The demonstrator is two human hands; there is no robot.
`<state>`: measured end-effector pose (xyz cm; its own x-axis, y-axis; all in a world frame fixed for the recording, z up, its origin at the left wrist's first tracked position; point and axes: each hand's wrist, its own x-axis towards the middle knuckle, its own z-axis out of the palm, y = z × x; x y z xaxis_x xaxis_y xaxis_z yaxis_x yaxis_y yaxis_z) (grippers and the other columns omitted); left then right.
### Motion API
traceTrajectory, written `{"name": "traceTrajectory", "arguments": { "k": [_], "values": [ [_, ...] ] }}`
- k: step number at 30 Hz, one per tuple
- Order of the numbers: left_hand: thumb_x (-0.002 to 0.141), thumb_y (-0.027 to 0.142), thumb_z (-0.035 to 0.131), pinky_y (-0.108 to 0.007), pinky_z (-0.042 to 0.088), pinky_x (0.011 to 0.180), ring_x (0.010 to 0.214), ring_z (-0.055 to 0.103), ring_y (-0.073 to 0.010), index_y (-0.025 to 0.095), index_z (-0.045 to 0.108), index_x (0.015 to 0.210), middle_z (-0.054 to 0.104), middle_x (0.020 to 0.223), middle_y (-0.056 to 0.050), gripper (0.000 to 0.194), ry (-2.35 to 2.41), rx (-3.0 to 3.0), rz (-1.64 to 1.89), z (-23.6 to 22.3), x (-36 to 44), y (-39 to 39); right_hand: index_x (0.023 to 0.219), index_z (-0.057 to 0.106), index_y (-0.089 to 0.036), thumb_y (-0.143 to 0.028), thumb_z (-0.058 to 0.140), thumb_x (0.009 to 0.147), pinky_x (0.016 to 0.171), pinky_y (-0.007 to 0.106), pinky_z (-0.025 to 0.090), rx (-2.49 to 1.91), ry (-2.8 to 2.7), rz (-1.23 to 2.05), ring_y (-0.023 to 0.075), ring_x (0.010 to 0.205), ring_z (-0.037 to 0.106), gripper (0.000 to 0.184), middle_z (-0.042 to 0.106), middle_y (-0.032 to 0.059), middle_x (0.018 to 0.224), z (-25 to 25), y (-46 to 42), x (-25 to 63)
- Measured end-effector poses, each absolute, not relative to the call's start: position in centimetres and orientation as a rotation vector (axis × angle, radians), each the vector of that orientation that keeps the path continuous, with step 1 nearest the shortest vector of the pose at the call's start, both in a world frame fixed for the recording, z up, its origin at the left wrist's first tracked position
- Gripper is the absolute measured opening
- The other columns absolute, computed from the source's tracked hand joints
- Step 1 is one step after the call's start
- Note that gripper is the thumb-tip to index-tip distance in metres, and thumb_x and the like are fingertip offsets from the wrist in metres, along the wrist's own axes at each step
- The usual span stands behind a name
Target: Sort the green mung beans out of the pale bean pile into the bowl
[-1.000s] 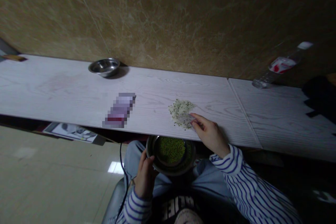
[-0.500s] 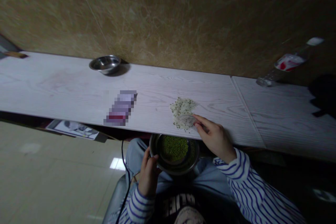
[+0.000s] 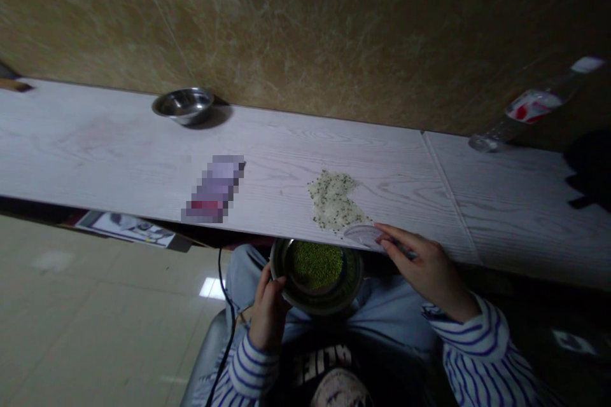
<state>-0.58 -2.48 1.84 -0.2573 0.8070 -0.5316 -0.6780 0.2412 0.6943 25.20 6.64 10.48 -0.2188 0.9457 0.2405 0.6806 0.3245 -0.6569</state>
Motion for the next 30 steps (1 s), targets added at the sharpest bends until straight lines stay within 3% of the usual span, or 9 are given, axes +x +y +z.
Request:
{"name": "traceTrajectory", "arguments": {
  "k": [3,8,15,22,26,30],
  "values": [
    [0.075,0.033,0.074,-0.031,0.053,0.067,0.09,0.068,-0.0251,0.026,0.072,0.116,0.075,0.107,-0.006,0.042,1.173,0.161,1.405,1.7,-0.4,-2.4,0.116,0.077,-0.025,-0.026,0.058,0.091,0.093,0.036,0.062,-1.424,-1.989,0.557,0.0224,0.098,0.078,0.032,0.08,0.0048,0.112,10.5,6.5,24.9],
    [0.073,0.032,0.075,-0.032,0.054,0.068,0.081,0.068,-0.0219,0.027,0.07,0.119,0.075,0.099,-0.004,0.046,1.17,0.153,1.39,1.4,-0.3,-2.5,0.116,0.078,-0.024,-0.025,0.058,0.091,0.088,0.032,0.063,-1.381,-2.025,0.586,0.0211,0.096,0.078,0.032,0.081,0.0058,0.109,10.5,6.3,23.9],
    [0.075,0.032,0.073,-0.034,0.055,0.073,0.092,0.07,-0.0257,0.027,0.069,0.128,0.076,0.107,-0.006,0.053,1.196,0.179,1.399,1.0,-0.2,-2.5,0.118,0.077,-0.026,-0.026,0.057,0.091,0.086,0.033,0.064,-1.407,-1.981,0.6,0.0211,0.093,0.078,0.033,0.081,0.005,0.107,10.6,6.2,23.5],
    [0.076,0.029,0.073,-0.03,0.055,0.069,0.1,0.067,-0.0267,0.027,0.072,0.121,0.073,0.118,-0.006,0.046,1.19,0.173,1.422,0.7,-0.2,-2.7,0.119,0.076,-0.023,-0.025,0.056,0.091,0.082,0.032,0.064,-1.415,-1.988,0.576,0.0215,0.091,0.078,0.035,0.082,0.0066,0.105,10.4,6.3,23.5],
    [0.077,0.03,0.073,-0.032,0.055,0.073,0.085,0.068,-0.0224,0.027,0.07,0.123,0.075,0.1,-0.003,0.046,1.147,0.177,1.415,1.0,-0.2,-2.6,0.117,0.077,-0.021,-0.027,0.057,0.09,0.082,0.033,0.064,-1.485,-1.926,0.549,0.0221,0.087,0.078,0.035,0.082,0.0067,0.101,10.3,6.4,24.0],
    [0.074,0.031,0.075,-0.032,0.054,0.069,0.076,0.066,-0.0206,0.026,0.069,0.124,0.074,0.097,-0.003,0.051,1.132,0.173,1.389,1.5,-0.2,-2.5,0.118,0.077,-0.022,-0.029,0.057,0.09,0.083,0.032,0.063,-1.508,-1.894,0.569,0.0222,0.091,0.078,0.035,0.082,0.0066,0.106,10.2,6.5,24.1]
  ]
}}
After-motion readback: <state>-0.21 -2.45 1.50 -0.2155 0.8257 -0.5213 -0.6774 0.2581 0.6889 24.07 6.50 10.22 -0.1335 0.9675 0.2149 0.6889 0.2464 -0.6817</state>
